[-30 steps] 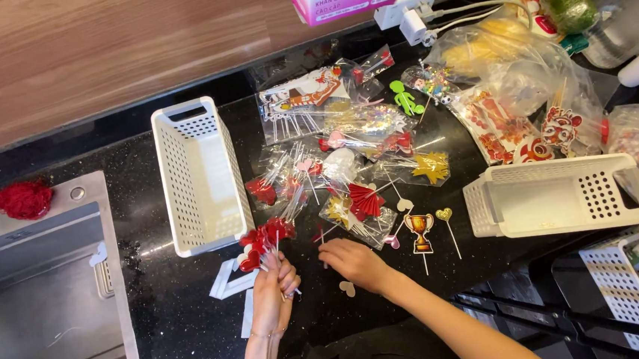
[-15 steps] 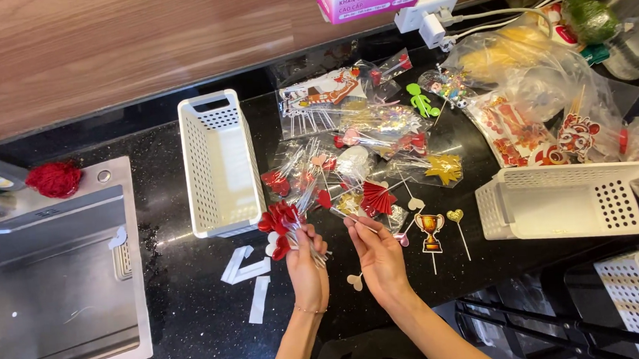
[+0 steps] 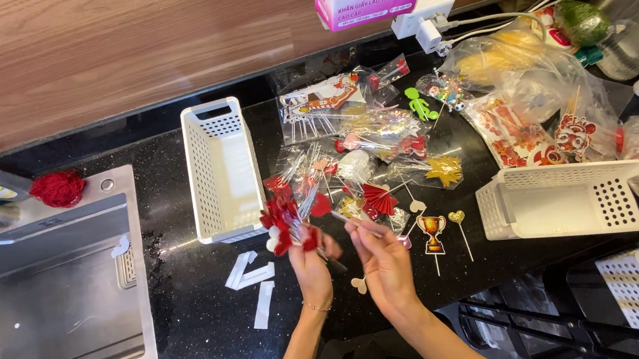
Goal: The person organizes various small decorations, including red paper fans and heart-shaped picks, by placing them into a white plastic basket. They then move to a different counter to sort and arrange colorful stickers and other craft supplies.
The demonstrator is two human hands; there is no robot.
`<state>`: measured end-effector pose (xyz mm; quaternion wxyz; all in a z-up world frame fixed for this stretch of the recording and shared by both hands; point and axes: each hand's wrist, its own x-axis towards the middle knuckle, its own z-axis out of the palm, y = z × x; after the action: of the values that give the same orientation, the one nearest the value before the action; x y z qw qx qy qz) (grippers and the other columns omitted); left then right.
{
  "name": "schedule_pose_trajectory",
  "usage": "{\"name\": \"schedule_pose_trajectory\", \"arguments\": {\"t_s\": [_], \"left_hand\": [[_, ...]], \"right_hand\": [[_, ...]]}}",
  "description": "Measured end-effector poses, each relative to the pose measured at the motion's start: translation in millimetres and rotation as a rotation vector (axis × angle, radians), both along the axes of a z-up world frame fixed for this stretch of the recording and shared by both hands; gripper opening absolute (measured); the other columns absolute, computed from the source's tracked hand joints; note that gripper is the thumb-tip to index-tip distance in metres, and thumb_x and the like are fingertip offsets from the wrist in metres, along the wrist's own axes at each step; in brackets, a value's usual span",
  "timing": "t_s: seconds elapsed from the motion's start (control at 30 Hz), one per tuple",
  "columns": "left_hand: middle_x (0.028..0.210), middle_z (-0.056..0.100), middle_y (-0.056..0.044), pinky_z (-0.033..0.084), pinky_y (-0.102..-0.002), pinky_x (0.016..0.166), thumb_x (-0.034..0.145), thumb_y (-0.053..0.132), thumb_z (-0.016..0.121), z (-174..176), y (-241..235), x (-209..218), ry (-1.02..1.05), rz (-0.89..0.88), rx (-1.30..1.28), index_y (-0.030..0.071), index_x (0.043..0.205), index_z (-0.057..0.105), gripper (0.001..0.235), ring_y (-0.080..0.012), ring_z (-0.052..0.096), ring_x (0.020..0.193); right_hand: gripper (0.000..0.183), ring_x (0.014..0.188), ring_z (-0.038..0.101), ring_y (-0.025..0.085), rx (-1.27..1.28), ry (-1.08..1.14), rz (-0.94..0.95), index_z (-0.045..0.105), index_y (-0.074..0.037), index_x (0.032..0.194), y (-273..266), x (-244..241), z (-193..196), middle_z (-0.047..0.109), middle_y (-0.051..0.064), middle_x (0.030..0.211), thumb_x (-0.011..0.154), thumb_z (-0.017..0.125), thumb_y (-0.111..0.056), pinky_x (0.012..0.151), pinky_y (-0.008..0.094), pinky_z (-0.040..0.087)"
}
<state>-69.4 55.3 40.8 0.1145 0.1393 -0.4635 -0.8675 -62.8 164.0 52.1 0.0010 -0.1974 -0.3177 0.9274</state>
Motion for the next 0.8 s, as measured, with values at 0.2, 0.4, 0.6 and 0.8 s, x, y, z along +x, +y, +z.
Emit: {"name": "schedule_pose_trajectory", "arguments": {"t_s": [0.2, 0.4, 0.6, 0.8], "left_hand": [[0.078, 0.038, -0.006, 0.015, -0.022, 0.045, 0.080, -0.011, 0.020, -44.9, -8.3, -2.8, -0.187, 0.012, 0.371, 0.012, 0.084, 0.030, 0.025, -0.0089, 0.029, 0.058], [0.084, 0.060, -0.009, 0.029, -0.023, 0.050, 0.091, -0.010, 0.047, -120.5, -9.6, -12.4, -0.221, 0.346, 0.585, 0.006, 0.090, 0.053, 0.017, -0.0119, 0.042, 0.058], [0.090, 0.056, -0.009, 0.022, -0.023, 0.047, 0.090, -0.016, 0.032, -55.1, -21.1, 9.3, -0.191, 0.417, 0.256, 0.010, 0.096, 0.045, 0.030, -0.0083, 0.034, 0.058], [0.093, 0.066, -0.008, 0.053, -0.029, 0.080, 0.110, 0.029, 0.048, -70.7, -40.5, 29.6, -0.258, 0.520, -0.088, 0.007, 0.102, 0.061, 0.027, -0.0154, 0.063, 0.084]], "right_hand": [[0.009, 0.109, 0.070, 0.037, -0.003, -0.110, -0.068, 0.063, 0.008, 0.102, 26.6, -23.5, 19.3, 0.069, 0.028, 0.116, 0.093, 0.061, 0.011, 0.091, 0.030, 0.062], [0.006, 0.095, 0.071, 0.016, 0.755, 0.101, 0.282, 0.079, -0.005, 0.088, -24.8, 25.6, -20.9, 0.077, 0.013, 0.105, 0.083, 0.080, -0.006, 0.086, 0.027, 0.058], [0.009, 0.077, 0.072, 0.008, 0.891, 0.093, 0.545, 0.078, -0.006, 0.089, -35.2, 31.1, -12.4, 0.080, 0.005, 0.085, 0.082, 0.083, -0.010, 0.075, 0.022, 0.060], [0.010, 0.073, 0.073, 0.010, 0.891, 0.115, 0.498, 0.080, -0.005, 0.094, -31.9, 28.3, -3.1, 0.080, 0.005, 0.081, 0.084, 0.079, -0.007, 0.074, 0.022, 0.059]]}}
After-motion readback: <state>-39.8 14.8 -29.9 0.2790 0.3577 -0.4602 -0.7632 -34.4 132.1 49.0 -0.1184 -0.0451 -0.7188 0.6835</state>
